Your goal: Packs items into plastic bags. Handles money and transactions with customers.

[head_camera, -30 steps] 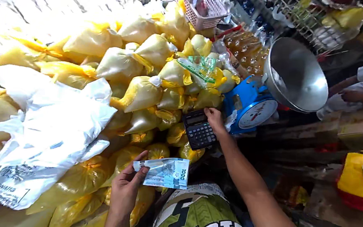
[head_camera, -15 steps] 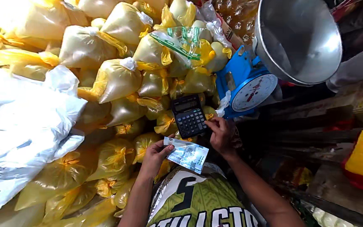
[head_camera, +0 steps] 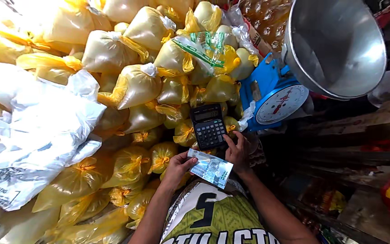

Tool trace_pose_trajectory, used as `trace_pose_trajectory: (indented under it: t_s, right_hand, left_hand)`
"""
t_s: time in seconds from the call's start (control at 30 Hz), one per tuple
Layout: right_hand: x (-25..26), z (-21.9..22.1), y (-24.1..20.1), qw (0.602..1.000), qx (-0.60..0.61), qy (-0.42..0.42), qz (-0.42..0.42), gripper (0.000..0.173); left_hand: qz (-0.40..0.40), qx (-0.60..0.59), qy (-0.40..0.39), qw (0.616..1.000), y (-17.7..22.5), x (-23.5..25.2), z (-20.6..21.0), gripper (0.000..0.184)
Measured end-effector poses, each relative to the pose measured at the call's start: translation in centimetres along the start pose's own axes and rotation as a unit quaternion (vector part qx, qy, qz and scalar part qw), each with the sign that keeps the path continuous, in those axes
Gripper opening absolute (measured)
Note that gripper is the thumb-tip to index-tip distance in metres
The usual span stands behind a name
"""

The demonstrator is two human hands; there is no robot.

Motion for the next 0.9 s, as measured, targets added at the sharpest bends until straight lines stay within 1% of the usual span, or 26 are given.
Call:
trace_pose_trajectory:
  t_s: [0.1, 0.2, 0.33, 0.4, 0.53, 0.63, 0.77, 0.9]
  right_hand:
    - [0.4, -0.1, -0.5, 1.000, -0.004, 0.017, -0.006, 0.039]
    - [1.2, 0.2, -0.9, 1.000, -0.007, 0.023, -0.016, 0.036]
    - [1.1, 1.2, -1.2, 1.000, -0.008, 0.010, -0.008, 0.038]
    - [0.9, 1.2, -1.1, 1.000, -0.005, 0.023, -0.002, 0.039]
    - [0.9, 0.9, -1.4, 0.999, -0.016, 0.049, 0.011, 0.039]
    - [0.9, 0.7, -1.5, 0.999, -0.027, 0.035, 0.019, 0.040]
    - [1.0, 0.5, -1.7, 0.999, -0.025, 0.025, 0.015, 0.040]
    - [1.1, 0.5, -1.4, 0.997, -0.047, 0.056, 0.011, 0.039]
  left_hand:
    - [0.003, 0.003, -0.009, 1.000, 0.2, -0.1, 0.3, 0.033]
    - [0.007, -0.001, -0.010, 1.000, 0.1, 0.3, 0.3, 0.035]
    - [0.013, 0.016, 0.007, 1.000, 0.3, 0.3, -0.1, 0.034]
    - [0.017, 0.026, 0.014, 0.999, 0.6, 0.3, 0.0, 0.030]
    - [0.020, 0.046, 0.029, 0.998, 1.0, 0.3, 0.3, 0.030]
    - [0.014, 0.044, 0.036, 0.998, 1.0, 0.1, 0.4, 0.029]
    - [0.006, 0.051, 0.033, 0.998, 1.4, -0.1, 0.8, 0.027]
    - [0.012, 0.052, 0.022, 0.998, 1.2, 0.1, 1.2, 0.025]
Point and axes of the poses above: each hand's wrist, its own x-axis towards the middle knuckle, its own z-axis out of the palm, y = z × x, the point moved 6 cm from there along x, towards the middle knuckle, and after that the axes turned 9 degrees about z, right-handed, at the moved point
